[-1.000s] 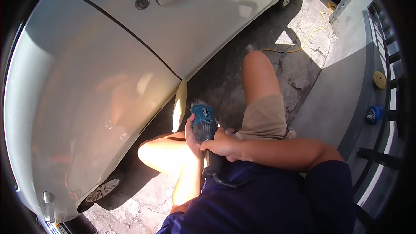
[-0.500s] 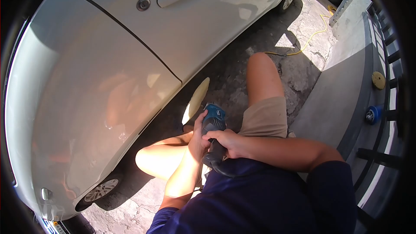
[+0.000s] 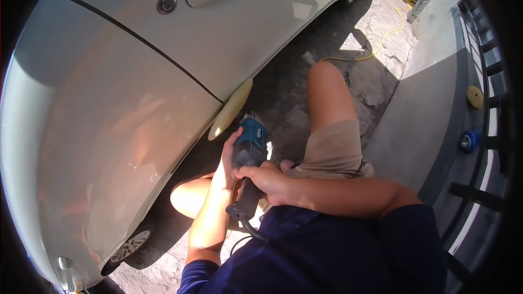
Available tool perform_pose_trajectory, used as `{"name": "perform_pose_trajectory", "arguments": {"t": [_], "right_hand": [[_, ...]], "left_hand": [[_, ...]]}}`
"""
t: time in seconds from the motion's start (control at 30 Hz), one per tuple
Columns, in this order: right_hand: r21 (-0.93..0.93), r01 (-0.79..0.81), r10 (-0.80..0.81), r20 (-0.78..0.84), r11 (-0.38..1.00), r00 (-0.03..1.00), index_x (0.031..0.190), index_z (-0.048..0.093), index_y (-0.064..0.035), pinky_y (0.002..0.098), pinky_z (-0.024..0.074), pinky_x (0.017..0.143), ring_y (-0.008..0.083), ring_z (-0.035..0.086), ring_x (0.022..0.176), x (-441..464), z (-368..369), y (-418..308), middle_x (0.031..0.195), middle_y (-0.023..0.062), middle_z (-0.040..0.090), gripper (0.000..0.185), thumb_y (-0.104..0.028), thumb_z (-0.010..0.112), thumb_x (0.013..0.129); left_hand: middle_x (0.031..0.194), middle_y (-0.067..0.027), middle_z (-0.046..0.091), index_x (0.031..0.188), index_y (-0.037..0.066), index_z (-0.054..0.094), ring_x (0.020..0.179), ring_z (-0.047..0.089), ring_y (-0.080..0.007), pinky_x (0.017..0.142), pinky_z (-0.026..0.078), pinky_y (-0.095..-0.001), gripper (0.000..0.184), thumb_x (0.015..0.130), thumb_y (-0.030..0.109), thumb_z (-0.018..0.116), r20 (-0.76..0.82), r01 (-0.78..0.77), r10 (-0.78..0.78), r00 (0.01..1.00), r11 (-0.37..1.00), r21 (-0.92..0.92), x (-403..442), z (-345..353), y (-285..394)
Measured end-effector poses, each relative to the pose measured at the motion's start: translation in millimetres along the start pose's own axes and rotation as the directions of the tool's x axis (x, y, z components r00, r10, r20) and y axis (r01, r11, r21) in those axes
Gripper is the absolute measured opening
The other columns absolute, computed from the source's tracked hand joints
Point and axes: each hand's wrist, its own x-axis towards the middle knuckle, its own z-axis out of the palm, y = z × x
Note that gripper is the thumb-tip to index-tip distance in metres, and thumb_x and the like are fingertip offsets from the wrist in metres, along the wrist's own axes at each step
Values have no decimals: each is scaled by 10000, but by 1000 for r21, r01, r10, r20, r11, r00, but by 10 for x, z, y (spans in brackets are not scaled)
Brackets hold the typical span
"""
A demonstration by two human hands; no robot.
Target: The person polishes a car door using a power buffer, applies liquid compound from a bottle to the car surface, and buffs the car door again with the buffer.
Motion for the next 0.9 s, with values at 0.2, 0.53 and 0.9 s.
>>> {"name": "perform_pose_trajectory", "arguments": {"t": [0.2, 0.53, 0.9], "right_hand": [[49, 8, -10, 47, 999, 999, 1275, 545, 91, 457, 659, 829, 316, 743, 1000, 283, 2, 77, 1151, 215, 653, 527, -179, 769, 882], [-3, -117, 117, 109, 993, 987, 1344, 532, 2, 485, 575, 969, 302, 664, 1153, 98, 272, 123, 1246, 181, 625, 517, -208, 751, 925], [31, -55, 51, 120, 998, 992, 1441, 323, 71, 529, 631, 920, 348, 683, 1163, 73, 147, 28, 1307, 229, 557, 734, -198, 764, 920]], "left_hand": [[1029, -190, 755, 1212, -20, 683, 899, 752, -312, 814, 642, -427, 586, 955, 505, 714, 36, 23, -23, 999, 1000, -8, 58, -210, 37], [1050, -223, 704, 1266, 8, 612, 879, 705, -348, 793, 610, -463, 573, 1002, 514, 655, 6, -37, 37, 999, 999, -31, -357, -324, 79], [1153, -217, 730, 1335, 14, 626, 960, 732, -360, 852, 616, -482, 597, 987, 496, 679, 57, 74, -68, 996, 991, -112, -145, -227, 144]]}}
